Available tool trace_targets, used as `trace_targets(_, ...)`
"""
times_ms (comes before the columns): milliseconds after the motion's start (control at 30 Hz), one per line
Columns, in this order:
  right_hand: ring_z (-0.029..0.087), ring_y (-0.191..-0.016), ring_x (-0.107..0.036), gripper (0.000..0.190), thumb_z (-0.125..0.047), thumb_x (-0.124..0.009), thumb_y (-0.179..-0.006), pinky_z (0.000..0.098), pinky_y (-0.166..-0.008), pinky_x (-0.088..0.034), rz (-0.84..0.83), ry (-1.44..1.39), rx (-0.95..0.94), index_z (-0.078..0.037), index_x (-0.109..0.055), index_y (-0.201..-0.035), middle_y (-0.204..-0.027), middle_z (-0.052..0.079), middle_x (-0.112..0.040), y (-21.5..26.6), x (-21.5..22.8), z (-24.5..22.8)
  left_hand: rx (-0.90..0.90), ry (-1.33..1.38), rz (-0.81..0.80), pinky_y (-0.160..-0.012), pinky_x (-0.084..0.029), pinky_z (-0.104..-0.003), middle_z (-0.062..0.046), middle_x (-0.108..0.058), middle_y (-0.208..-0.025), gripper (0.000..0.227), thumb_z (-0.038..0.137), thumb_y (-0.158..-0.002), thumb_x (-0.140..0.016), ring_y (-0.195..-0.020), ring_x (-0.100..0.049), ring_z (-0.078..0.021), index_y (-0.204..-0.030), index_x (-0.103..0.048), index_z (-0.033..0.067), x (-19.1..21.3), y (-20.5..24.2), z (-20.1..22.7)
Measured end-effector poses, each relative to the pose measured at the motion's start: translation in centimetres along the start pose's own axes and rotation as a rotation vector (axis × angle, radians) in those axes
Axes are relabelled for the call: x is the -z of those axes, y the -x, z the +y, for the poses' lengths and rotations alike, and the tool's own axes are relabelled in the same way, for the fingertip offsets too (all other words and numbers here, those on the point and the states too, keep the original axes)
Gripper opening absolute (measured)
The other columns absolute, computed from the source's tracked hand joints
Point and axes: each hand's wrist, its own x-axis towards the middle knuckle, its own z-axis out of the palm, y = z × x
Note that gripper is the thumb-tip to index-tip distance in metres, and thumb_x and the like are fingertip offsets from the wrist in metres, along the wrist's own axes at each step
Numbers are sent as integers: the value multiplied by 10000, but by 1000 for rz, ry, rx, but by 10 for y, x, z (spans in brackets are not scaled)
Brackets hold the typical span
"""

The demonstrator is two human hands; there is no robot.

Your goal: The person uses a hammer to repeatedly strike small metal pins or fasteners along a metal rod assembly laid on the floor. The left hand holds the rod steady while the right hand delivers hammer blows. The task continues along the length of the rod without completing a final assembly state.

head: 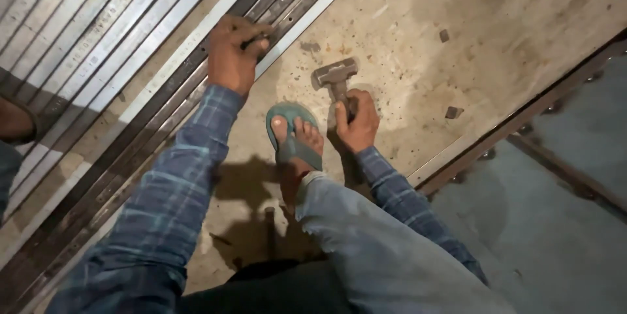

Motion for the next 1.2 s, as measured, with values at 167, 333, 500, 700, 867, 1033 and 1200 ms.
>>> trace_targets(167,376,-928,-621,305,-192,-725,-933,450,-792,-521,75,39,85,-58,-592,-1173,-1049,171,-613,-7,4,-21,107,168,27,-912,-536,-356,-126,-746,-1119,288,120,-887,-794,-1019,-695,-244,-1172,-764,100,-23,-21,-39)
trace_targets(333,401,-942,-664,391,-242,-793,-780,513,-812,-529,-96,169,-206,-92,-668,-1119,-1038,162,-689,-22,5,-24,313,366,-9,-880,-562,-320,-125,-789,-1050,295,68,-817,-799,-944,-703,-194,-1111,-790,61,-36,-24,-42)
trace_targets(500,383,-959,-708,461,-240,-812,-754,445,-827,-564,-137,-42,-175,-57,-694,-1160,-1060,181,-720,-40,13,-38,146,315,51,-901,-562,-308,-117,-784,-1067,281,64,-819,-801,-975,-733,-196,-1099,-787,39,-35,-25,-20)
trace_targets(700,252,-716,-669,425,-123,-718,-909,379,-626,-545,-375,-726,-447,-9,-555,-1284,-927,142,-715,-48,-14,-37,245,176,103,-880,-569,-302,-138,-793,-1062,280,142,-869,-800,-949,-757,-197,-1133,-774,54,-33,-15,-15)
trace_targets(867,136,-493,-565,532,-101,-632,-949,285,-438,-439,-538,-1096,-810,-97,-408,-1431,-769,104,-649,-43,-4,-55,210,199,104,-893,-582,-298,-122,-803,-1084,282,169,-865,-776,-981,-764,-189,-1127,-789,66,-34,-11,-17)
trace_targets(1033,118,-488,-545,370,-108,-633,-972,278,-442,-426,-552,-1008,-661,-19,-532,-1317,-715,63,-651,-25,-26,-43,229,145,114,-870,-578,-297,-114,-800,-1063,273,175,-871,-781,-949,-761,-184,-1129,-783,84,-32,-14,-3)
trace_targets(1200,112,-468,-534,295,-104,-656,-952,278,-429,-425,-601,-882,-661,-29,-565,-1222,-679,56,-630,-35,-20,-57,218,111,133,-865,-579,-300,-99,-807,-1048,258,164,-843,-796,-949,-767,-187,-1094,-796,102,-38,-14,-15)
